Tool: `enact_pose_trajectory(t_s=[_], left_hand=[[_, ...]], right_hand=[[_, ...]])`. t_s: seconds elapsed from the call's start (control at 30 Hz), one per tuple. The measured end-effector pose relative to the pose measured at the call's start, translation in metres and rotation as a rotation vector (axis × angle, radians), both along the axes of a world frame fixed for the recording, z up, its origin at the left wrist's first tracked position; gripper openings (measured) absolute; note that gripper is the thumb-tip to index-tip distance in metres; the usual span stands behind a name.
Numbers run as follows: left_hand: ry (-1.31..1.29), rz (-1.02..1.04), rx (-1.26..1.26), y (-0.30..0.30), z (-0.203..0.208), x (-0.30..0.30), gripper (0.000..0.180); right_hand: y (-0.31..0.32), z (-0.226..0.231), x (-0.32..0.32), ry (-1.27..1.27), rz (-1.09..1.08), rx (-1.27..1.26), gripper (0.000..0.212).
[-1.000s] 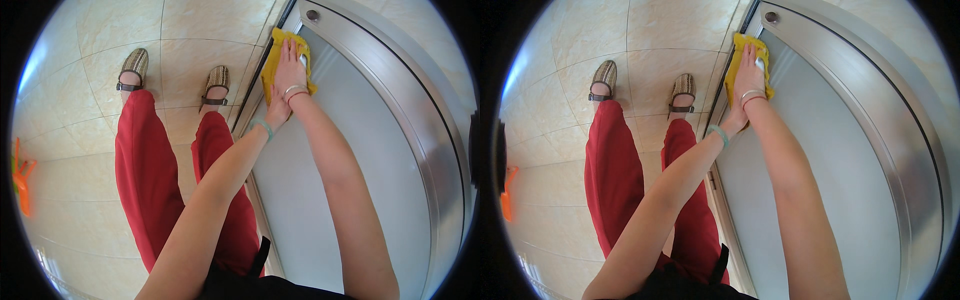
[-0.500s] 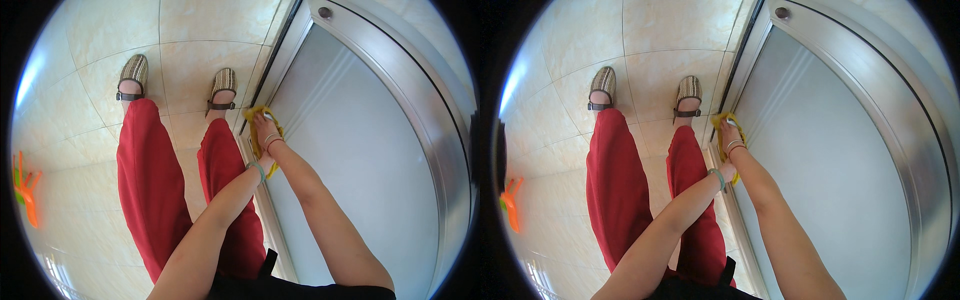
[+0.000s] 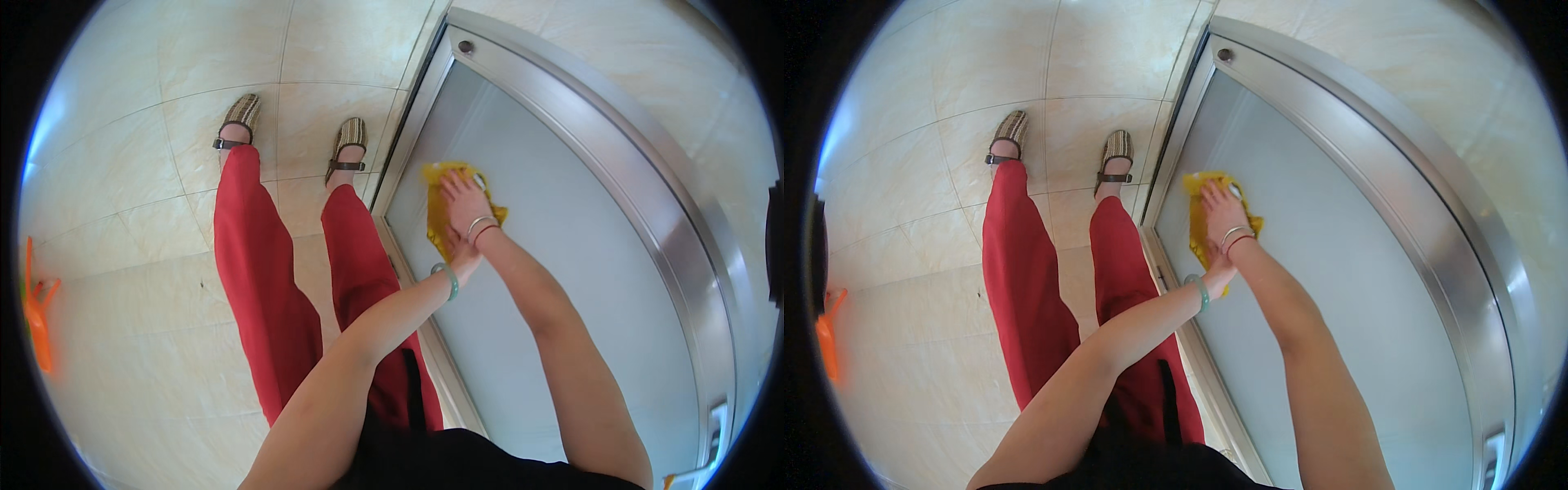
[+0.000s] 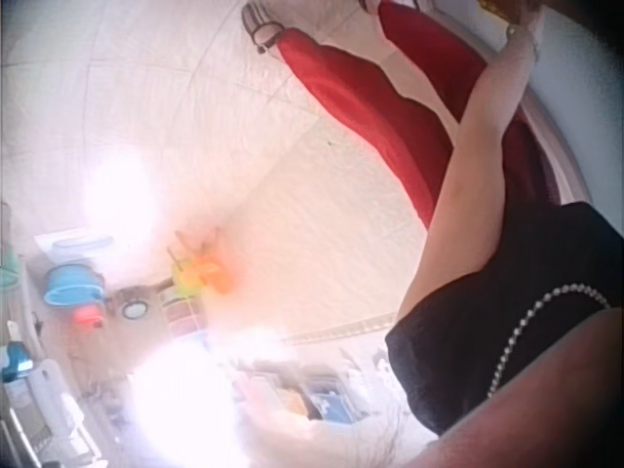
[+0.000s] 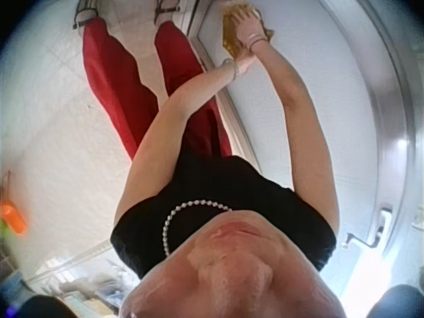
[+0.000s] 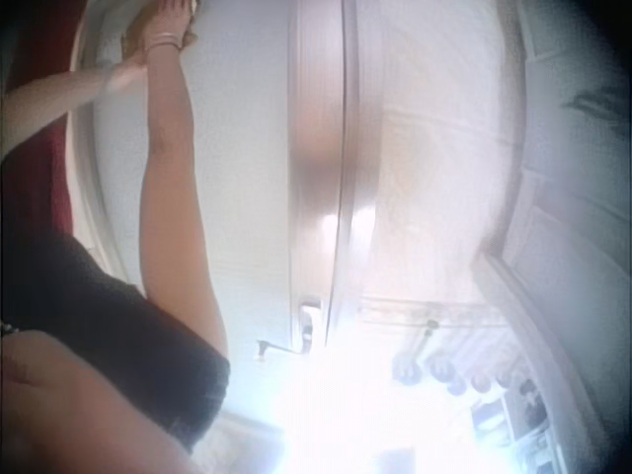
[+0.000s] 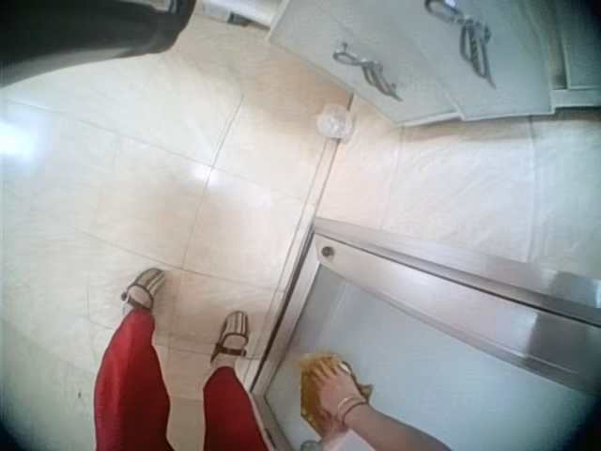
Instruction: The person wipes a glass shower door with a yellow cloth, then rinses and wrings the cloth in a blue basin of water, and resumes wiping the door. The person handles the cloth and the basin while cleaning the door surface.
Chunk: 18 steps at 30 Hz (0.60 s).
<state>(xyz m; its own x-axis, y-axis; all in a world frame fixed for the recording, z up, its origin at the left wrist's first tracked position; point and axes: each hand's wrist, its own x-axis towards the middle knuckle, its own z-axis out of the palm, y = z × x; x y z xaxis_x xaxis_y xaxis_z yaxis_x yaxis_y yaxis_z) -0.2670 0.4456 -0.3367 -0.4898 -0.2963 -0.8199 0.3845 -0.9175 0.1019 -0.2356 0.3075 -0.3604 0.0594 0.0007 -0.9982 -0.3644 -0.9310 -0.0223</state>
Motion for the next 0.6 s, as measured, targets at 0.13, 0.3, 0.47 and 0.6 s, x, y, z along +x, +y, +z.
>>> enact_pose_trajectory(t_s=[0.13,0.3,0.47,0.6], left_hand=[[-0.078,-0.14,-0.175,-0.082,0.049,0.041,0.087],[-0.178,-0.262,-0.527,-0.089,0.129,0.045,0.083],[-0.142,-0.09,-0.619,-0.084,0.218,0.051,0.088],[0.047,-0.152,-0.641,-0.101,0.281,0.087,0.089]], right_hand=[[-0.064,0.078,0.036,-0.028,0.003,-0.194,0.052],[-0.074,0.178,0.037,-0.122,-0.108,-0.431,0.058],[-0.069,0.293,0.045,-0.234,-0.252,-0.613,0.052],[-0.059,0.36,0.033,-0.398,-0.382,-0.696,0.034]])
